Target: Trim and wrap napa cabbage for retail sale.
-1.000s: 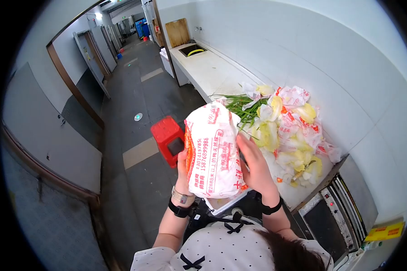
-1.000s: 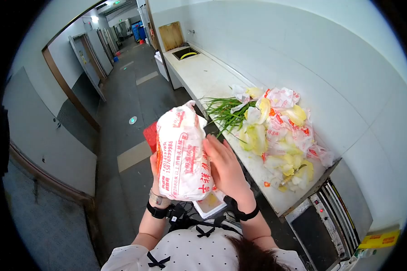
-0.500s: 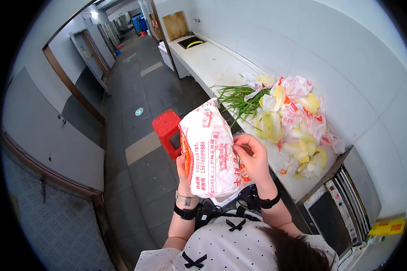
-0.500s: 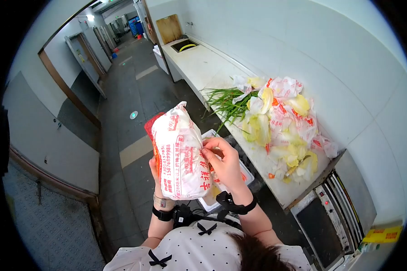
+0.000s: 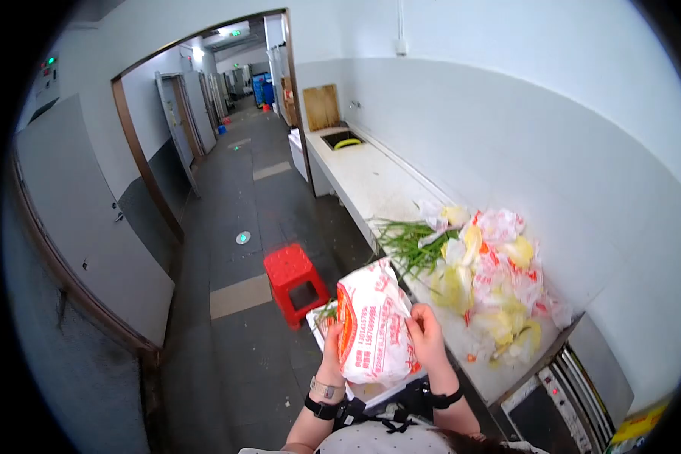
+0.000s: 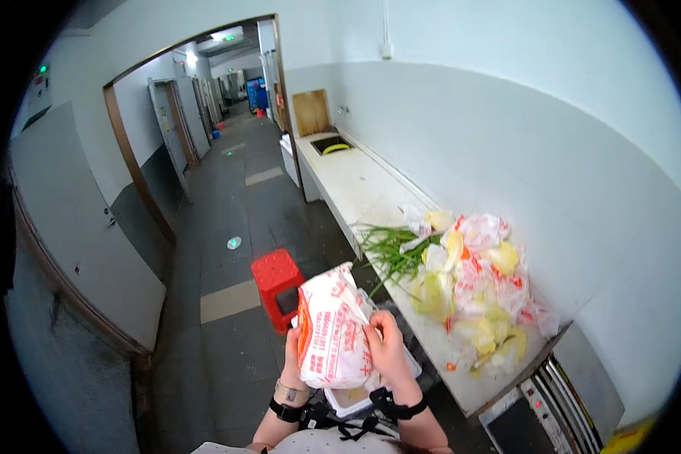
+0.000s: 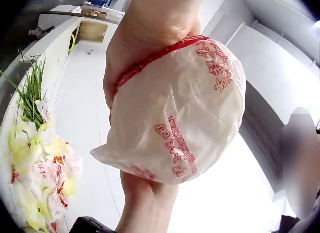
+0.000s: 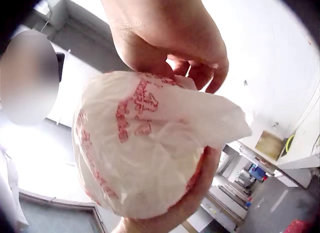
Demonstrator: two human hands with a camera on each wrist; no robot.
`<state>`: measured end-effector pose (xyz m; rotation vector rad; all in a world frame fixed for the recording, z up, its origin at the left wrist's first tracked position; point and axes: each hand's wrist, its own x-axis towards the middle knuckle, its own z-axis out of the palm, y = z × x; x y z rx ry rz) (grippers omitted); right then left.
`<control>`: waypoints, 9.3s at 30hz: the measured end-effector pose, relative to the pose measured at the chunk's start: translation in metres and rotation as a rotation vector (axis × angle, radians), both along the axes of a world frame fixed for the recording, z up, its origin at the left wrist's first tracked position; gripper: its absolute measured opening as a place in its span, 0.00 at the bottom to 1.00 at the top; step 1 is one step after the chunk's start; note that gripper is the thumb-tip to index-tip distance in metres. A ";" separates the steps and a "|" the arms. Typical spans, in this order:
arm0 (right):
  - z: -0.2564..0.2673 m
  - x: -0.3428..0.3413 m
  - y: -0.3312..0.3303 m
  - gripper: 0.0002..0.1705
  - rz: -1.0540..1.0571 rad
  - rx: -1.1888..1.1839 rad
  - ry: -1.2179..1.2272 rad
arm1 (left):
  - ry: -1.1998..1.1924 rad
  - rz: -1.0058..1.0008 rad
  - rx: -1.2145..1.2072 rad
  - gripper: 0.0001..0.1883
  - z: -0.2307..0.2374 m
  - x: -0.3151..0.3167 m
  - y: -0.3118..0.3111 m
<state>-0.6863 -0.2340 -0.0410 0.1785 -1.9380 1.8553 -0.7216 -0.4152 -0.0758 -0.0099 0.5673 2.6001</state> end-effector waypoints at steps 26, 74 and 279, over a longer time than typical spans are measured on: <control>0.046 0.117 -0.034 0.14 -0.112 0.171 0.174 | 0.283 0.110 -0.359 0.24 -0.012 0.020 -0.006; 0.043 0.279 0.101 0.31 -0.489 0.210 -0.102 | 0.312 -0.190 -0.308 0.27 -0.008 0.195 0.134; -0.005 0.265 0.109 0.44 -0.027 -1.119 0.677 | 1.236 -0.853 -0.357 0.29 0.092 0.152 0.261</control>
